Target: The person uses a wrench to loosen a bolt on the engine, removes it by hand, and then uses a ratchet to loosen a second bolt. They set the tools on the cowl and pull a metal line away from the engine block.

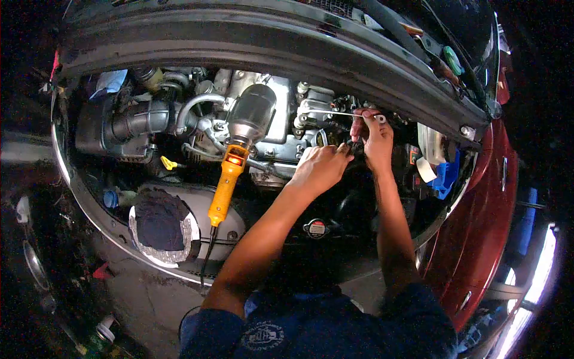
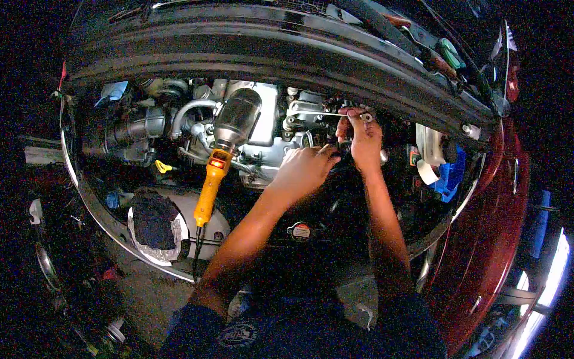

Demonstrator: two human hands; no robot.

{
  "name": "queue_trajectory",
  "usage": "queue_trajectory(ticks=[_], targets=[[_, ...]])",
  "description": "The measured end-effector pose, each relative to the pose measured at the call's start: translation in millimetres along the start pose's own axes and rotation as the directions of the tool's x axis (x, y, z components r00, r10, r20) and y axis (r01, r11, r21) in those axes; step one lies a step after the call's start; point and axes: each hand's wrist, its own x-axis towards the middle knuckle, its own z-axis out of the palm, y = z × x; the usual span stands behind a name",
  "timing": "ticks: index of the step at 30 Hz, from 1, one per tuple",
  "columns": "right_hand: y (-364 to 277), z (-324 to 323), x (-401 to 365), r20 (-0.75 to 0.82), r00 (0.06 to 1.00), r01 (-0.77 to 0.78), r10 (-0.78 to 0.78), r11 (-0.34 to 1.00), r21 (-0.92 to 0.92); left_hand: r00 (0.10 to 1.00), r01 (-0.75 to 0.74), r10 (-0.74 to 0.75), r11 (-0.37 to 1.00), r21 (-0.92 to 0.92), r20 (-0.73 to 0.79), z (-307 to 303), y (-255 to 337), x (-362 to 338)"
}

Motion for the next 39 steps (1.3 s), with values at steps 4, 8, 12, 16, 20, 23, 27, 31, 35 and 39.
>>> queue_trajectory(ticks=[4,8,12,16,20,23,27,31,35,39], targets=[[16.9,-4.3,6.4,-0.040,0.998,-0.049,0.050,0.999,0.019,1.000,-0.008,0.008,1.000,-0.010,-0.022,4.4,-2.7,-0.1],[24.0,-1.4,9.9,-0.049,0.997,-0.067,0.067,0.998,0.001,0.998,-0.037,0.035,0.999,-0.035,-0.056,11.6,-8.4,1.3],[16.3,13.0,6.0,0.027,1.000,-0.008,0.011,0.994,-0.108,1.000,-0.005,0.005,1.000,-0.016,-0.022,-1.0,-0.9,1.2],[12.5,24.9,8.7,0.054,0.998,0.000,0.015,0.965,-0.264,0.998,-0.022,0.024,0.999,-0.035,0.060,-5.1,1.9,-0.1],[6.2,44.9,13.6,0.268,0.957,0.275,-0.108,0.621,-0.734,0.984,-0.118,0.116,0.993,0.010,0.134,-4.1,0.7,-2.2],[-14.7,89.0,14.0,0.548,0.815,0.577,-0.188,0.344,-0.741,0.975,-0.203,0.185,0.965,-0.165,-0.119,13.5,-2.7,-0.7],[-23.1,103.8,12.6,0.514,0.847,0.526,-0.138,0.358,-0.771,0.966,-0.251,0.243,0.963,-0.101,-0.087,26.3,-14.3,1.1],[-25.6,58.8,-1.7,0.127,0.986,0.167,-0.112,0.769,-0.617,0.991,-0.131,0.131,0.991,-0.009,0.030,4.3,-4.9,-3.1],[-23.9,23.0,-0.2,-0.002,1.000,0.022,-0.023,0.981,-0.195,0.979,-0.161,0.162,0.987,0.021,-0.123,8.7,-1.2,-8.3],[1.0,0.0,7.0,0.003,0.999,0.035,-0.035,0.993,-0.116,0.982,-0.164,0.168,0.985,0.042,-0.090,11.2,-2.0,-5.7]])
